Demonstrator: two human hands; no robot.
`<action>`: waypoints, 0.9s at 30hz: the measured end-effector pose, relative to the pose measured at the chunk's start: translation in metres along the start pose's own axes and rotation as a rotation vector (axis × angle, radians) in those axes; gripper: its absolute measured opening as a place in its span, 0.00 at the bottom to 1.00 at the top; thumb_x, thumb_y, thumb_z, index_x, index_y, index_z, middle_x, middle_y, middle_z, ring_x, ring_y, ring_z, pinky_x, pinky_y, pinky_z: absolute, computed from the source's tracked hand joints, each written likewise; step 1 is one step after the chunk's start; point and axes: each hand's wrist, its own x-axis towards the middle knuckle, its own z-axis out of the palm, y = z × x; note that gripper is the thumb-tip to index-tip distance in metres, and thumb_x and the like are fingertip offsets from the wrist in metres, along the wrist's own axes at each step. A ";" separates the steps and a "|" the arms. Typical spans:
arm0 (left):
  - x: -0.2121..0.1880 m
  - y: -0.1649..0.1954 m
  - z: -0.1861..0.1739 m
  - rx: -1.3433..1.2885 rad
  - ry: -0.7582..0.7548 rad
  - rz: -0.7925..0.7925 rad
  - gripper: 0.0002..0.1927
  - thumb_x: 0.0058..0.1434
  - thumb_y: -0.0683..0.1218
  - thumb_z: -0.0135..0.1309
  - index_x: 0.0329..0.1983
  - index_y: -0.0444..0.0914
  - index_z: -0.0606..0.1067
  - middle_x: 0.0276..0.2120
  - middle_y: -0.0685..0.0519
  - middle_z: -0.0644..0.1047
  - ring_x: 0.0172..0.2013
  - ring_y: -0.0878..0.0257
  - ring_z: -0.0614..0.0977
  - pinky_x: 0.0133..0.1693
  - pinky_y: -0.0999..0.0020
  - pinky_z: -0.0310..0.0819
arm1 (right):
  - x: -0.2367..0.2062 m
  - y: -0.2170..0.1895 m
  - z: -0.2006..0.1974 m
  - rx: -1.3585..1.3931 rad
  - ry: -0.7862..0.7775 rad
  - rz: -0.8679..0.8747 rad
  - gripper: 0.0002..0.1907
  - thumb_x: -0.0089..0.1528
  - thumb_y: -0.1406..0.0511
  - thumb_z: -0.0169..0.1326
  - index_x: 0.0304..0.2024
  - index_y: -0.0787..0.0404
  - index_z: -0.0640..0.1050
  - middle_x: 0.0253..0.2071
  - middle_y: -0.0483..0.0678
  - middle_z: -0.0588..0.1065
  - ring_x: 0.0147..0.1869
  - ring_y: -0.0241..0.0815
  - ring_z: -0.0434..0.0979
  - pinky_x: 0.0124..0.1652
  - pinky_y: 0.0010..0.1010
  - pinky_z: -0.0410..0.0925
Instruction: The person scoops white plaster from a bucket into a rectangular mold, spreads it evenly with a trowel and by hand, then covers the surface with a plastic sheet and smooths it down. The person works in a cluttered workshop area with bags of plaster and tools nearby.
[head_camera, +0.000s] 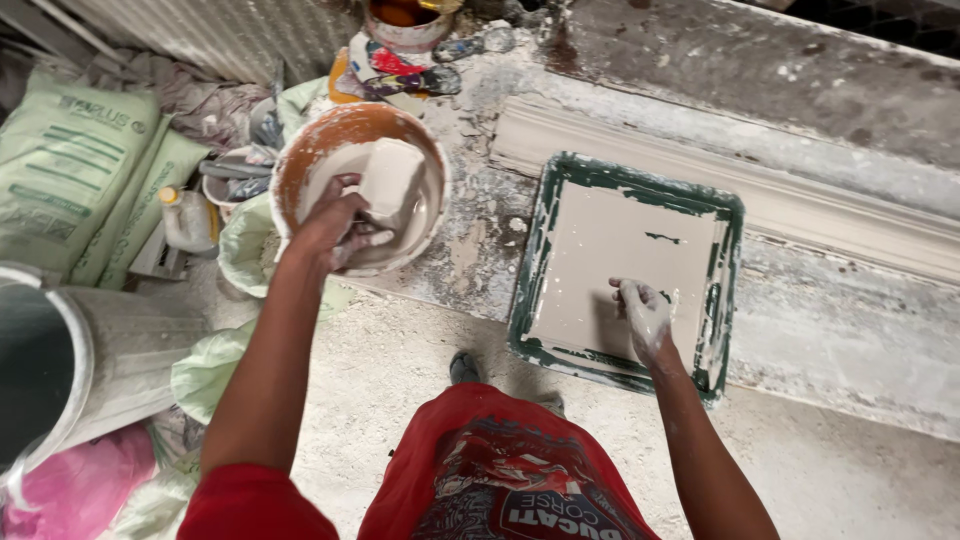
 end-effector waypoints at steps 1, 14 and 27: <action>-0.004 0.003 0.000 0.005 -0.021 0.058 0.25 0.62 0.39 0.45 0.63 0.44 0.63 0.42 0.45 0.73 0.30 0.62 0.76 0.28 0.70 0.79 | -0.001 0.002 -0.003 -0.001 -0.002 -0.003 0.16 0.71 0.61 0.49 0.49 0.69 0.79 0.34 0.43 0.72 0.36 0.31 0.68 0.36 0.24 0.67; -0.058 0.030 0.091 -0.186 -0.201 0.161 0.28 0.61 0.40 0.47 0.66 0.42 0.64 0.49 0.40 0.74 0.42 0.54 0.83 0.40 0.62 0.84 | -0.022 0.006 -0.059 0.034 0.050 -0.019 0.18 0.71 0.60 0.49 0.49 0.70 0.79 0.33 0.42 0.73 0.32 0.30 0.68 0.33 0.21 0.65; 0.017 -0.063 0.241 0.112 -0.218 0.125 0.28 0.60 0.45 0.49 0.67 0.45 0.70 0.35 0.51 0.73 0.30 0.65 0.75 0.25 0.70 0.67 | -0.051 0.027 -0.138 0.084 0.085 0.008 0.17 0.70 0.61 0.50 0.49 0.70 0.80 0.30 0.41 0.72 0.30 0.30 0.67 0.31 0.20 0.64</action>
